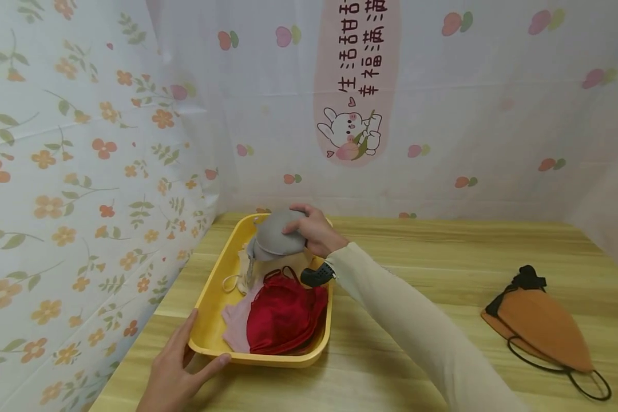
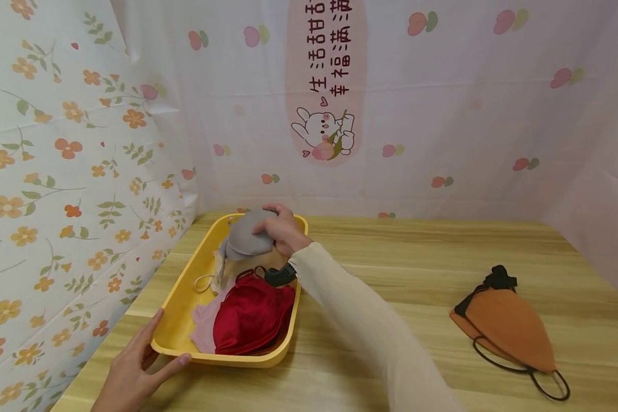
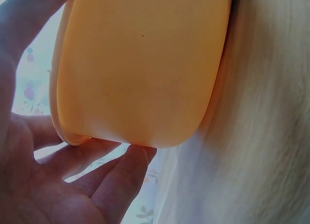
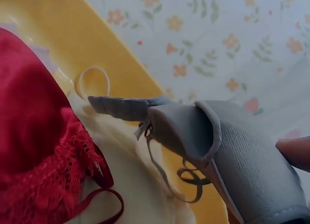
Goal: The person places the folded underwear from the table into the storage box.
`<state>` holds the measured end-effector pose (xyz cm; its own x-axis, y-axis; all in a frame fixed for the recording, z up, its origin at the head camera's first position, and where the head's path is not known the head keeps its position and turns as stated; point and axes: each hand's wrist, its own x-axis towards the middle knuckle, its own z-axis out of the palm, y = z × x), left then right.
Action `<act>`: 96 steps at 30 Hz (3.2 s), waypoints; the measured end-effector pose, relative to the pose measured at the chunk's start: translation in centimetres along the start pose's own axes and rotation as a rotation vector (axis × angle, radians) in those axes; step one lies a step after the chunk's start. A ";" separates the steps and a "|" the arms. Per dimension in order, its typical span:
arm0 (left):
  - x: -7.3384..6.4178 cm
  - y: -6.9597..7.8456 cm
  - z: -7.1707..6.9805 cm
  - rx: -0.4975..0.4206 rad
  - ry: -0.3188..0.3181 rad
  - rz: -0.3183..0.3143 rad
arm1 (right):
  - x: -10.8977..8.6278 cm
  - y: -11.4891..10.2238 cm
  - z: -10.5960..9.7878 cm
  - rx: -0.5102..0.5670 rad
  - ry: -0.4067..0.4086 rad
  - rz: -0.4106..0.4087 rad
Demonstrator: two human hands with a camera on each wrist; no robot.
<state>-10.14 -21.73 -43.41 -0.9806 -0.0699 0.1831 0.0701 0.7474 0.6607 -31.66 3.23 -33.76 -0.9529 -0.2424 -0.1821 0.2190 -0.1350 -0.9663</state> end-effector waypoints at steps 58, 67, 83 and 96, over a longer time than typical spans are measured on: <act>-0.1 -0.1 0.1 0.089 -0.043 -0.065 | -6.5 -5.1 -12.3 -1.207 -0.276 -0.110; -0.2 0.0 0.2 0.094 -0.036 -0.060 | -10.9 -5.6 -17.5 -1.222 -0.283 -0.155; 0.0 0.0 0.1 0.100 -0.058 -0.090 | -17.6 -3.8 -27.6 -1.224 -0.184 -0.079; 0.0 0.0 0.0 0.090 -0.079 -0.110 | -20.7 -2.3 -34.7 -1.480 -0.008 -0.089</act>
<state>-10.13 -21.70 -43.43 -0.9930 -0.1053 0.0532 -0.0518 0.7946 0.6050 -19.74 41.88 -34.05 -0.9492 -0.2919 -0.1176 -0.2508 0.9273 -0.2778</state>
